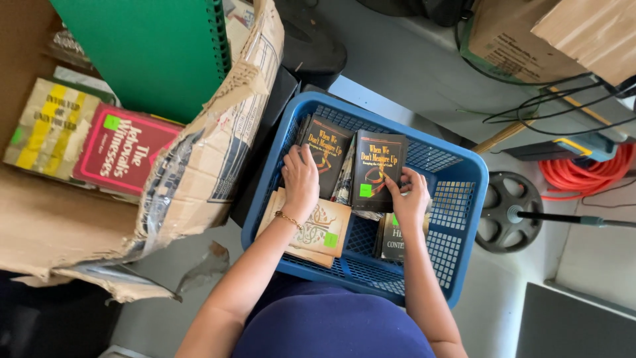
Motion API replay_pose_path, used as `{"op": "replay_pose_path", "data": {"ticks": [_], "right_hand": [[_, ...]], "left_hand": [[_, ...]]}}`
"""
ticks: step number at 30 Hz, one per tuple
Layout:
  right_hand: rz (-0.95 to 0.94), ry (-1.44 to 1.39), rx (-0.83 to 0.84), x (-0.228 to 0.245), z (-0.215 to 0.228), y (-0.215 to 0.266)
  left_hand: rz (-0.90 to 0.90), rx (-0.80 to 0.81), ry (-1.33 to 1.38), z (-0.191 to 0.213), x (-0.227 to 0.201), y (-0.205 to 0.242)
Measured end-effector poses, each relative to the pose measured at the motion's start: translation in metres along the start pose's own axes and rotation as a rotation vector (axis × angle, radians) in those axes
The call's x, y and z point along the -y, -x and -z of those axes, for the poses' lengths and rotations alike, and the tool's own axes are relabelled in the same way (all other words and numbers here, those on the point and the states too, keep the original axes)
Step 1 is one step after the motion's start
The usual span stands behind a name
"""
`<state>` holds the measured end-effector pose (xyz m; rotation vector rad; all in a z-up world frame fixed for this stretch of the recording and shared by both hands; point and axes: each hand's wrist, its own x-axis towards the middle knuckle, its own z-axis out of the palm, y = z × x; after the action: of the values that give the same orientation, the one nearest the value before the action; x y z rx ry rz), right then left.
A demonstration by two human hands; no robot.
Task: The person sorts paperback books from a cardboard box into a blue plastic basket. They pick up books, briefly flip through pages, and place them into the basket, organizing them by title.
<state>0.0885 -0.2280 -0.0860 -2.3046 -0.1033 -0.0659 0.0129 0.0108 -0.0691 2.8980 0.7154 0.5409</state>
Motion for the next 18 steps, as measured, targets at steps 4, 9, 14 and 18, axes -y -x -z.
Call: {"op": "replay_pose_path", "data": {"ticks": [4,9,14,18], "right_hand": [[0.011,0.010,-0.023,-0.004,-0.007,0.001],[0.022,0.045,-0.009,0.000,-0.002,0.001],[-0.028,0.061,0.086,-0.014,0.000,0.000],[-0.036,0.037,0.098,-0.019,-0.004,0.003]], "left_hand": [[-0.025,0.028,0.070,-0.009,0.012,-0.003],[0.052,0.176,0.172,-0.016,0.007,-0.010],[0.207,0.271,0.333,-0.013,-0.004,-0.010],[0.189,0.226,0.255,-0.020,-0.014,-0.005]]}}
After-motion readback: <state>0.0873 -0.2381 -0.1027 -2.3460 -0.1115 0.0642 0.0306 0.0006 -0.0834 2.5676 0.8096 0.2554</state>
